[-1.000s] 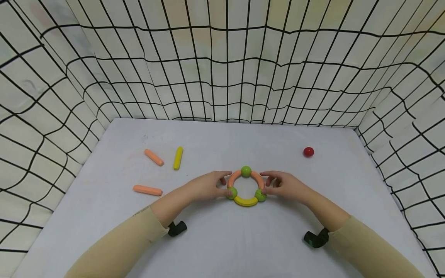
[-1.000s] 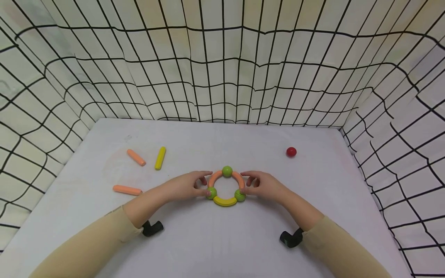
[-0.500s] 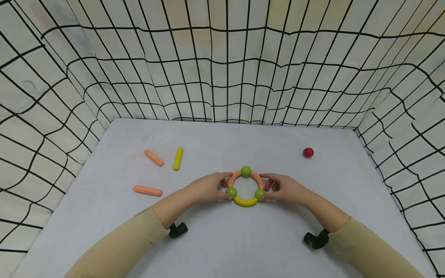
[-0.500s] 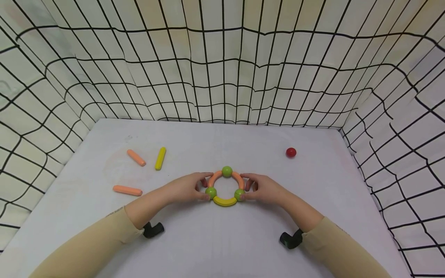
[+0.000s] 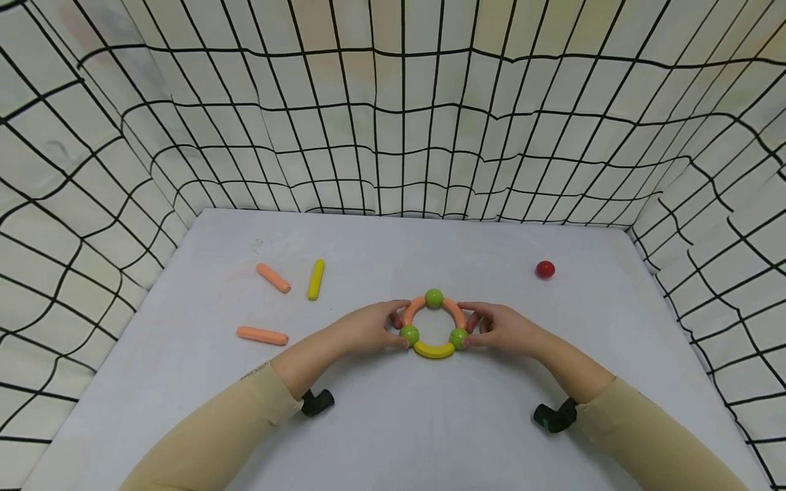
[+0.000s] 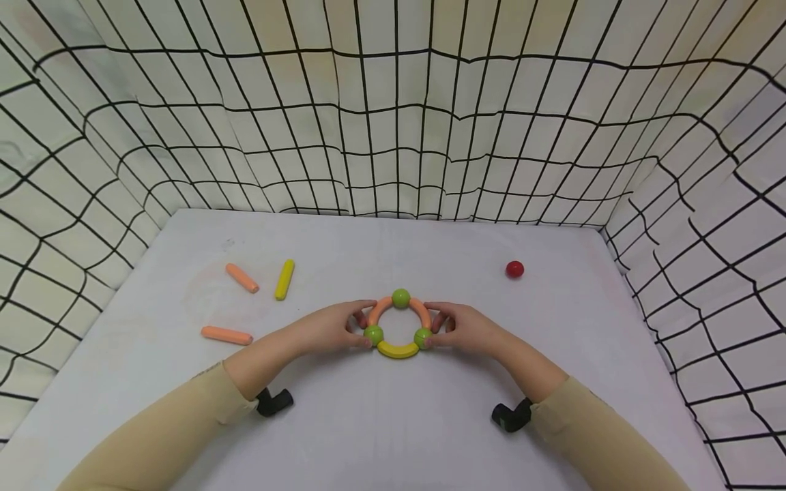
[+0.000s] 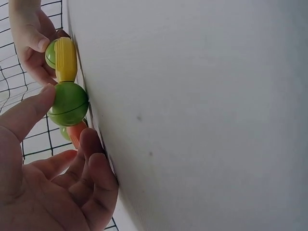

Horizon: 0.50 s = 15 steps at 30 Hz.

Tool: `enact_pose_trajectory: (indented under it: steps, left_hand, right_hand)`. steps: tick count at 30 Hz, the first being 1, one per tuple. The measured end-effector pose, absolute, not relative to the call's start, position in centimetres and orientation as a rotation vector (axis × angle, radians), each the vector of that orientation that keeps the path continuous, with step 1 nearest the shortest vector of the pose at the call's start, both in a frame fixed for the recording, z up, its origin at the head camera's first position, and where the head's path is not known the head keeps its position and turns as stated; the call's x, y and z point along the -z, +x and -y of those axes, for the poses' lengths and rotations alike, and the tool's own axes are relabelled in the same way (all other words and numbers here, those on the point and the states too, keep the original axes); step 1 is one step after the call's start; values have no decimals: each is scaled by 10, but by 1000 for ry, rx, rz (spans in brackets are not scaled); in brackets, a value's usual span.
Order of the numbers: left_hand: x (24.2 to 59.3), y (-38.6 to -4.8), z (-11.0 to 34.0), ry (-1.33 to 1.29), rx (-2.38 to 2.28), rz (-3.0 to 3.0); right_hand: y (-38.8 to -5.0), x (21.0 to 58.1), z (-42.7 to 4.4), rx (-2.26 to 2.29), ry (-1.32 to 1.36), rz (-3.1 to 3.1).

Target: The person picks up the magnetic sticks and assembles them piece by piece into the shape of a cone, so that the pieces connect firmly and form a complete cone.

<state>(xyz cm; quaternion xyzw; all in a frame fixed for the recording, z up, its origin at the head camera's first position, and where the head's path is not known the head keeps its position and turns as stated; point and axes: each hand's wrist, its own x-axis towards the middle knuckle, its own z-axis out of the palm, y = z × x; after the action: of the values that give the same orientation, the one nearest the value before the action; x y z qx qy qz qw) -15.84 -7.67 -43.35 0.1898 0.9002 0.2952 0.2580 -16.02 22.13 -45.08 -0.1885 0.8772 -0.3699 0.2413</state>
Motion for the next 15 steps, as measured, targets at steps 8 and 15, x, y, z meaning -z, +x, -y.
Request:
enact_pose_trajectory:
  steps: [8,15]
  left_hand:
    - [427,-155,90,470,-780,-2485]
    - [419,-151,119,434,-799,-2531]
  right_hand:
    - [-161,452,-221,1024,-514,-2393]
    - [-159,450,-220,1012,-508,-2406]
